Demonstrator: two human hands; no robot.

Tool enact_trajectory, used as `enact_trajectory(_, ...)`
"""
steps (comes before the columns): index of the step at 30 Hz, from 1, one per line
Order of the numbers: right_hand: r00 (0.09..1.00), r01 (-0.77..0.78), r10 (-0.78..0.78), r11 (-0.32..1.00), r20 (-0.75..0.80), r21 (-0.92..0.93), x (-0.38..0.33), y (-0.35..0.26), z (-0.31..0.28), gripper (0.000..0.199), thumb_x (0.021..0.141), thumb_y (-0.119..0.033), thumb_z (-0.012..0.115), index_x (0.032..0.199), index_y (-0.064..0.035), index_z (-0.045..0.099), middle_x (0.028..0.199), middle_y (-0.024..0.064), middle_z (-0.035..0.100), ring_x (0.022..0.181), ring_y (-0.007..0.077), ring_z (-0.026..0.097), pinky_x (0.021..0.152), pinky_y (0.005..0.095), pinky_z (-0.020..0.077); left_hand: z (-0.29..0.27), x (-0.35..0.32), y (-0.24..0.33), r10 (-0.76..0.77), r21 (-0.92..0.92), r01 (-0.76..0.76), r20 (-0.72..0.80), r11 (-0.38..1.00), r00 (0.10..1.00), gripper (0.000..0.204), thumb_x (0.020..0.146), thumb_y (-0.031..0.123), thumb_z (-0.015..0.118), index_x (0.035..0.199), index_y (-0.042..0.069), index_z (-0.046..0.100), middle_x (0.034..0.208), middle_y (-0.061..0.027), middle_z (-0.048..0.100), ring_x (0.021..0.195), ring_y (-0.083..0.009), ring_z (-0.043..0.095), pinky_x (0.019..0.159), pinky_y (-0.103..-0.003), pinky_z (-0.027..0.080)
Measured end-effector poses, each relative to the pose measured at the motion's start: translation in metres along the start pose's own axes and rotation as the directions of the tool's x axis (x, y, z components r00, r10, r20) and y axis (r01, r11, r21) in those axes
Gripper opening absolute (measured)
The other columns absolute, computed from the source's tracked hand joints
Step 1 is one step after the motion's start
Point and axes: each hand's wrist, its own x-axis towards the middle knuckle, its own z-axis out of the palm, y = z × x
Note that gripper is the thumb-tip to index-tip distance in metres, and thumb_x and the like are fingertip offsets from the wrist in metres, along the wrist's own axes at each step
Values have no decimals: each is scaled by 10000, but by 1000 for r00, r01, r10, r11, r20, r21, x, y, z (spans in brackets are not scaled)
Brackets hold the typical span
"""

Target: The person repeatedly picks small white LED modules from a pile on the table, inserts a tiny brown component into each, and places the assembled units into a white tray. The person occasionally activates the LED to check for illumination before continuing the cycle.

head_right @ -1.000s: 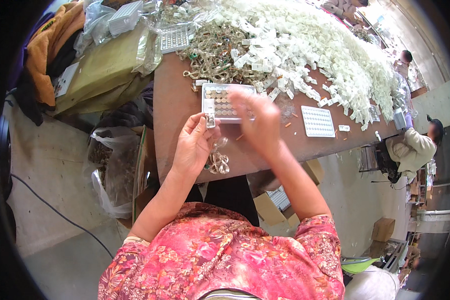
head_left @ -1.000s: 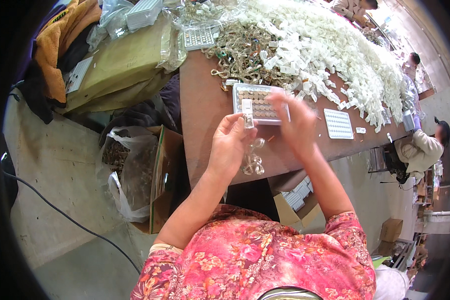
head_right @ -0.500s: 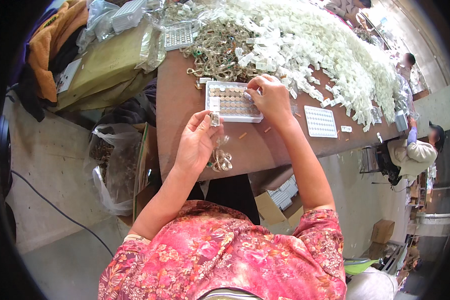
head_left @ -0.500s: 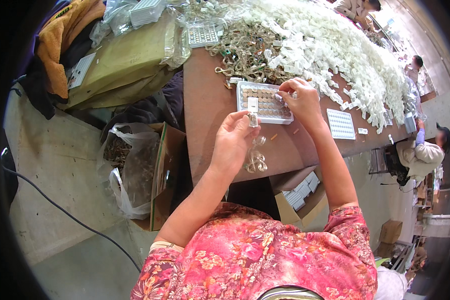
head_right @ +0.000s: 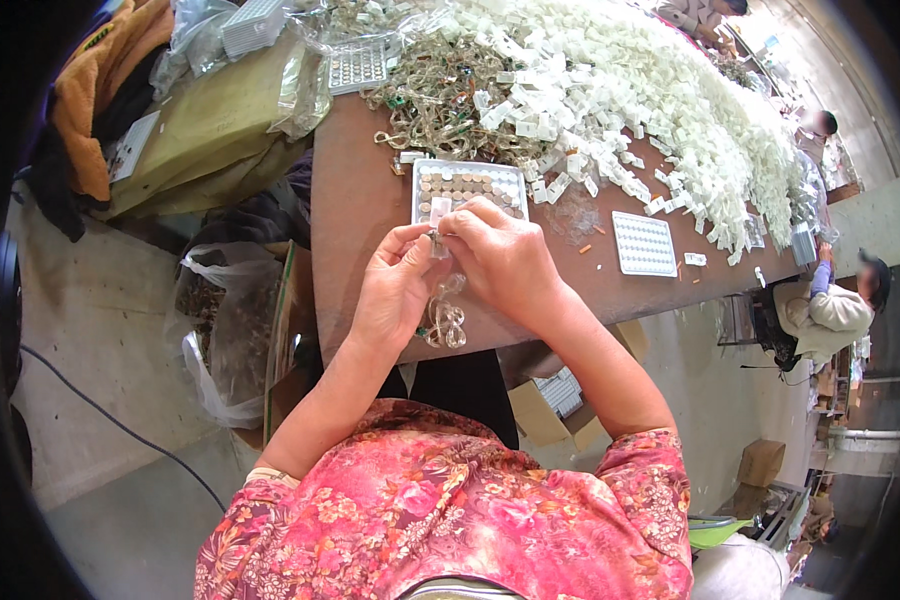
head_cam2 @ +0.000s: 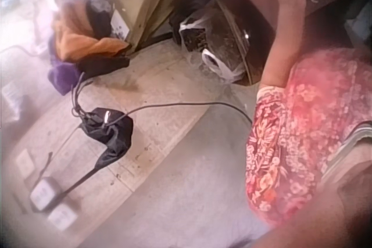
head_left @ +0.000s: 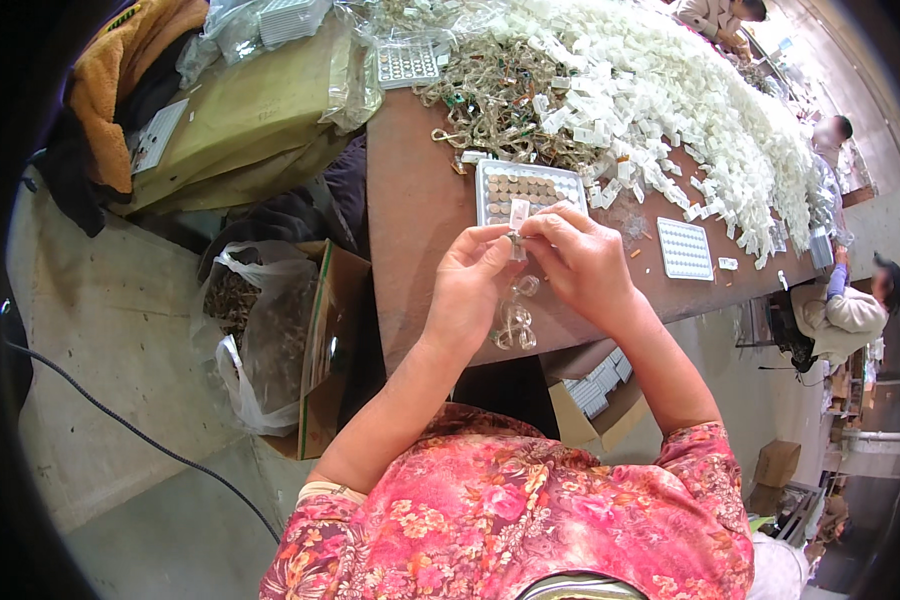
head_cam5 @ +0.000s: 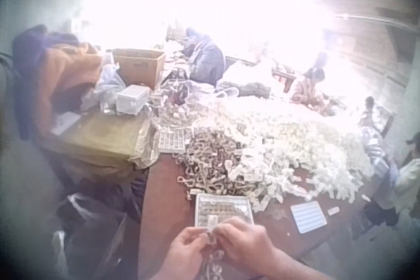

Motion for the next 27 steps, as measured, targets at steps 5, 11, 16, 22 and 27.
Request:
enact_trajectory(5, 991, -30, 32, 999, 130, -17, 8, 3, -7, 123, 792, 6, 665, 899, -53, 657, 814, 97, 638, 674, 266, 652, 580, 327, 535, -1, 0, 0, 7, 35, -8, 10, 999, 1000, 156, 946, 116, 598, 1073, 26, 581, 1028, -67, 627, 860, -154, 617, 801, -299, 515)
enact_trajectory(11, 995, 81, -90, 980, -40, -183, -16, -2, 13, 254, 773, 17, 660, 1011, -72, 674, 885, 91, 668, 720, 258, 675, 603, 322, 555, -1, 0, -1, 9, -38, -10, -25, 999, 1000, 168, 955, 138, 590, 1078, 27, 564, 1036, -68, 620, 858, -170, 623, 786, -302, 516)
enact_trajectory(16, 968, 192, -221, 957, -119, -217, -19, 5, 18, 373, 690, -83, 710, 1060, -62, 668, 941, 76, 674, 729, 233, 658, 665, 334, 549, 1, -1, -1, 31, -52, -32, -24, 998, 999, 179, 954, 143, 591, 1089, 31, 558, 1014, -77, 630, 848, -167, 624, 766, -294, 513)
enact_trajectory(22, 856, -514, 483, 762, 184, 393, 3, 13, -2, 247, 850, -165, 697, 1044, -15, 666, 770, 63, 668, 656, 99, 605, 618, 254, 498, -13, 0, 2, -96, -48, 105, 160, 993, 982, 220, 964, 145, 566, 1149, 27, 546, 1004, -84, 644, 840, -177, 645, 791, -334, 536)
enact_trajectory(27, 940, -329, 340, 907, 4, 264, 2, 10, 19, 137, 820, -82, 699, 949, -38, 684, 800, 54, 658, 649, 134, 619, 596, 268, 501, -15, 4, 2, -104, -116, 126, 180, 985, 978, 224, 971, 165, 554, 1153, 34, 552, 1015, -72, 644, 854, -178, 645, 801, -327, 531)
